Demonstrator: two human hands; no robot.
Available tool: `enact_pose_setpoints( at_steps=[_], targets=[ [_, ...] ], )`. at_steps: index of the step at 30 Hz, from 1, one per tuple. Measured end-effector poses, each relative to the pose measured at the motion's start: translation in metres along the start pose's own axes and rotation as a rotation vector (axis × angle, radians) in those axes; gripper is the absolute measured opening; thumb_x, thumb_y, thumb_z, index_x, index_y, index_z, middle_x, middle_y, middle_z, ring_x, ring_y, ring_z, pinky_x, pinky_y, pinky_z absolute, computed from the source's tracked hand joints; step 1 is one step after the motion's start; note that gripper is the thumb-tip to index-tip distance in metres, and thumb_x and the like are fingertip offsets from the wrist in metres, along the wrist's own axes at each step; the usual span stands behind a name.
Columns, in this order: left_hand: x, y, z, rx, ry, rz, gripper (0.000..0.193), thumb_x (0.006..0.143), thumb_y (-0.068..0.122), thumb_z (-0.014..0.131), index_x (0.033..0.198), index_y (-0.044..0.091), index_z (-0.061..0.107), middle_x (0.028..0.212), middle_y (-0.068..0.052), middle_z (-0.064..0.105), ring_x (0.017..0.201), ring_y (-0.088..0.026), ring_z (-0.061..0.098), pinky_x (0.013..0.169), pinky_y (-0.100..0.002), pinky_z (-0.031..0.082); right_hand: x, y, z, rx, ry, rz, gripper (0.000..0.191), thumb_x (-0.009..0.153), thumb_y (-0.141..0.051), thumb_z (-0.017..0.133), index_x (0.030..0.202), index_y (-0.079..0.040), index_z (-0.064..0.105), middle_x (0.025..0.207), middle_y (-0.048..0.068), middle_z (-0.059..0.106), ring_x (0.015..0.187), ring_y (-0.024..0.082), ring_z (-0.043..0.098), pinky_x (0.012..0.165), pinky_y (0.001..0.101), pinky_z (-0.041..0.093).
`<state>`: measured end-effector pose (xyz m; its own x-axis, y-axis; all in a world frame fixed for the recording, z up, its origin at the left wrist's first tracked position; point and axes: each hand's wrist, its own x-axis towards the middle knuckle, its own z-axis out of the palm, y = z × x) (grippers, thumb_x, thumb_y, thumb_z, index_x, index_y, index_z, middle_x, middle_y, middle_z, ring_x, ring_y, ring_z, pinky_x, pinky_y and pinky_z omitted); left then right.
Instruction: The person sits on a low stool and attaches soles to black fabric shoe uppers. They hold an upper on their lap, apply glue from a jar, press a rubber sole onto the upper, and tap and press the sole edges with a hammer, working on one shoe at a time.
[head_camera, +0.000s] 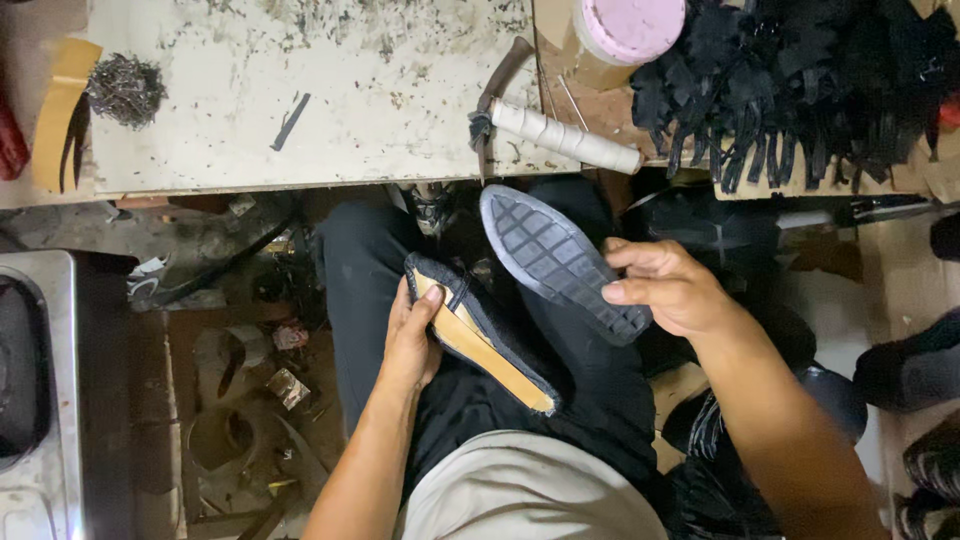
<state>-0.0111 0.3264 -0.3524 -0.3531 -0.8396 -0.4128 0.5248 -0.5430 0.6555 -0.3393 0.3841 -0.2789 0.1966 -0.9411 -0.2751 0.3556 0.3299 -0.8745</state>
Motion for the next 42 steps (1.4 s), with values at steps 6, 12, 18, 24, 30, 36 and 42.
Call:
enact_pose_setpoints(
  at_steps=[6,12,18,24,30,36,42],
  targets=[
    [0.0,0.001,0.001,0.004,0.033,-0.037,0.051,0.093,0.02,0.063,0.14,0.006,0.049,0.118,-0.008,0.065,0.11,-0.019,0.063,0.101,-0.037,0.05,-0.002,-0.006,0.003,0.113,-0.023,-0.012,0.035,0.084,0.01,0.068,0.118,0.002,0.071,0.123,0.014,0.071,0.11,0.023,0.068,0.097,0.0364,0.054],
    [0.0,0.002,0.002,-0.037,-0.008,0.04,0.048,0.093,0.013,0.065,0.137,0.002,0.05,0.114,-0.009,0.066,0.104,-0.02,0.065,0.096,-0.038,0.053,-0.016,-0.019,0.039,-0.948,0.39,-0.138,0.026,0.09,-0.005,0.071,0.116,-0.006,0.076,0.104,0.009,0.067,0.091,0.019,0.067,0.082,0.0327,0.053],
    [-0.005,0.0,0.002,-0.132,0.058,0.127,0.035,0.091,0.007,0.064,0.124,0.0,0.056,0.104,-0.011,0.07,0.09,-0.02,0.068,0.084,-0.035,0.058,-0.017,-0.012,0.061,-1.622,0.3,-0.366,0.03,0.077,-0.017,0.077,0.106,-0.008,0.078,0.112,0.014,0.066,0.105,0.034,0.063,0.091,0.0426,0.052],
    [-0.016,-0.005,0.007,-0.095,0.132,0.151,0.033,0.095,0.003,0.067,0.123,0.003,0.05,0.102,-0.009,0.063,0.089,-0.019,0.064,0.082,-0.037,0.056,0.004,0.002,0.048,-1.459,0.433,-0.322,0.052,0.081,-0.021,0.081,0.126,0.003,0.068,0.117,0.019,0.067,0.107,0.033,0.065,0.09,0.0418,0.054],
    [-0.038,0.013,0.021,-0.136,-0.105,0.15,0.067,0.101,0.038,0.053,0.156,0.005,0.035,0.142,-0.018,0.056,0.126,-0.028,0.057,0.11,-0.043,0.046,0.005,-0.02,0.024,-0.996,0.376,0.372,0.033,0.088,-0.022,0.078,0.116,-0.003,0.074,0.094,0.017,0.075,0.081,0.02,0.063,0.074,0.039,0.053],
    [-0.044,0.029,0.036,-0.204,-0.21,0.099,0.072,0.105,0.052,0.04,0.159,0.004,0.03,0.159,-0.022,0.042,0.142,-0.033,0.048,0.119,-0.049,0.039,-0.04,-0.013,0.037,-0.035,0.142,0.214,0.041,0.085,-0.009,0.066,0.124,0.003,0.059,0.109,0.017,0.074,0.095,0.022,0.072,0.085,0.0382,0.058],
    [-0.053,0.031,0.044,-0.142,-0.265,0.078,0.066,0.11,0.042,0.041,0.159,-0.001,0.033,0.161,-0.022,0.042,0.14,-0.029,0.05,0.12,-0.045,0.038,-0.064,0.04,0.088,-0.047,0.123,0.174,0.024,0.09,0.0,0.067,0.112,0.005,0.06,0.106,0.017,0.075,0.094,0.02,0.072,0.084,0.036,0.058]
  ],
)
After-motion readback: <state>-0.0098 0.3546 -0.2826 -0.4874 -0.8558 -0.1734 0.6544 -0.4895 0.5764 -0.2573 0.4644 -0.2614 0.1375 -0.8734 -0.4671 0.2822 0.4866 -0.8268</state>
